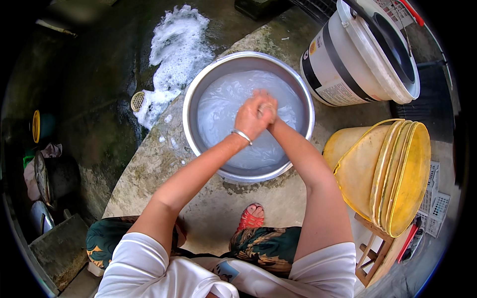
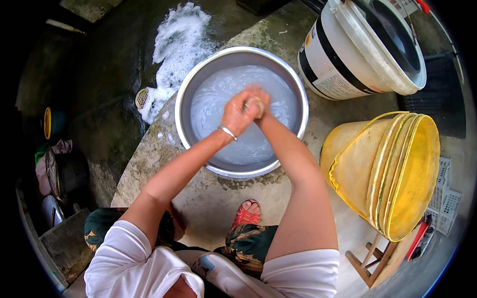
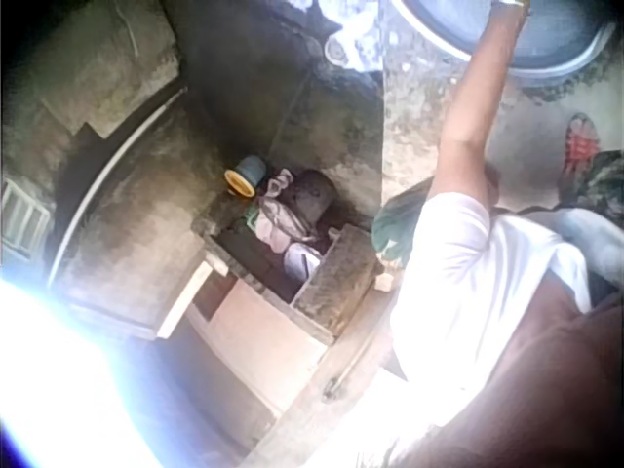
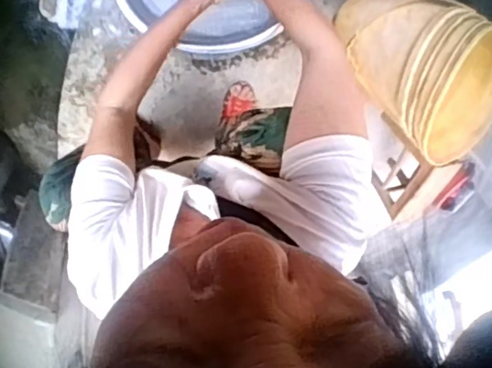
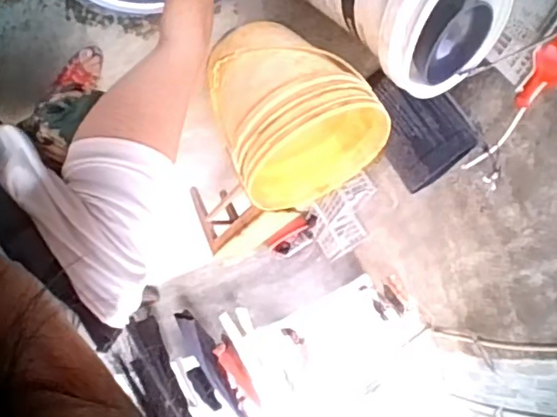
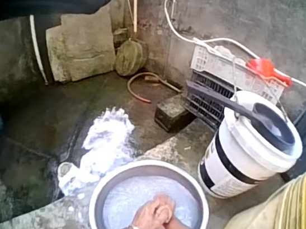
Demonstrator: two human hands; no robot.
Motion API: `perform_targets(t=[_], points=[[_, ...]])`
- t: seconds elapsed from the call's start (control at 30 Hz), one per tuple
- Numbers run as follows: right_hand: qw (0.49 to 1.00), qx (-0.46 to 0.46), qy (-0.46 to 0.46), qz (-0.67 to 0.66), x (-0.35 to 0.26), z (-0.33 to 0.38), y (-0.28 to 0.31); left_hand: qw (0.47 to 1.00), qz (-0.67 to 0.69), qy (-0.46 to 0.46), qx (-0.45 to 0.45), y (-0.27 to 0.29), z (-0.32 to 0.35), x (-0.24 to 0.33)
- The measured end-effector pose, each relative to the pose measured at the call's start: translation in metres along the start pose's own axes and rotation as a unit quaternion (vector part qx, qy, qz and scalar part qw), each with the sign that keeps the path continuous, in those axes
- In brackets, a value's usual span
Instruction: The person sits on the floor and washes a cloth by hand in a metal basin filled with soapy water. They scrub and rinse the cloth, then pour out the soapy water and add fresh water from a yellow bucket to continue rinsing.
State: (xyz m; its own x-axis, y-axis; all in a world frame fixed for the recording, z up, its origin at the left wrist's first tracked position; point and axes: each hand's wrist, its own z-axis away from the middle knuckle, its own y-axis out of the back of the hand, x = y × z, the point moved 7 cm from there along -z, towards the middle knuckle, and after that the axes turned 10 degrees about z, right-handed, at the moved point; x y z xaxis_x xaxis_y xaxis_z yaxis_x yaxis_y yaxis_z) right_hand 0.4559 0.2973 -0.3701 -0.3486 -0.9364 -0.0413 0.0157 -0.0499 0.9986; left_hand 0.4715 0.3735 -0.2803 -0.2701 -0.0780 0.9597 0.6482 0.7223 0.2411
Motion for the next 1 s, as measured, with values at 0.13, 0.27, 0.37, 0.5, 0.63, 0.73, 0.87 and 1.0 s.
perform_targets(t=[0.13,0.27,0.37,0.5,0.63,0.73,0.87,1.0], points=[[0.986,0.149,0.034,0.063,-0.004,0.003,-0.023,0.983,-0.062,-0.173,0.002,-0.015,0.011,0.041],[0.927,0.044,0.034,-0.370,0.004,-0.022,-0.090,0.995,-0.093,0.019,0.013,0.004,-0.020,-0.028],[0.523,-0.158,-0.240,-0.802,-0.040,0.008,-0.032,0.977,0.191,0.072,0.053,0.023,-0.025,-0.103],[0.483,-0.225,-0.253,-0.808,-0.023,0.034,-0.029,0.981,0.024,0.193,0.016,0.036,-0.011,-0.138],[0.821,-0.121,-0.268,-0.490,0.044,0.027,-0.018,0.959,-0.003,0.222,0.173,0.071,0.006,-0.143],[0.925,0.100,-0.222,-0.292,0.072,0.025,-0.018,0.947,0.067,0.255,0.182,0.082,0.006,-0.156],[0.979,0.039,0.024,-0.199,0.022,0.020,-0.011,0.957,0.047,0.274,0.079,0.081,0.003,-0.155],[0.972,0.124,-0.140,-0.142,0.057,0.031,0.008,0.954,0.031,0.227,0.195,0.104,-0.005,-0.137]])
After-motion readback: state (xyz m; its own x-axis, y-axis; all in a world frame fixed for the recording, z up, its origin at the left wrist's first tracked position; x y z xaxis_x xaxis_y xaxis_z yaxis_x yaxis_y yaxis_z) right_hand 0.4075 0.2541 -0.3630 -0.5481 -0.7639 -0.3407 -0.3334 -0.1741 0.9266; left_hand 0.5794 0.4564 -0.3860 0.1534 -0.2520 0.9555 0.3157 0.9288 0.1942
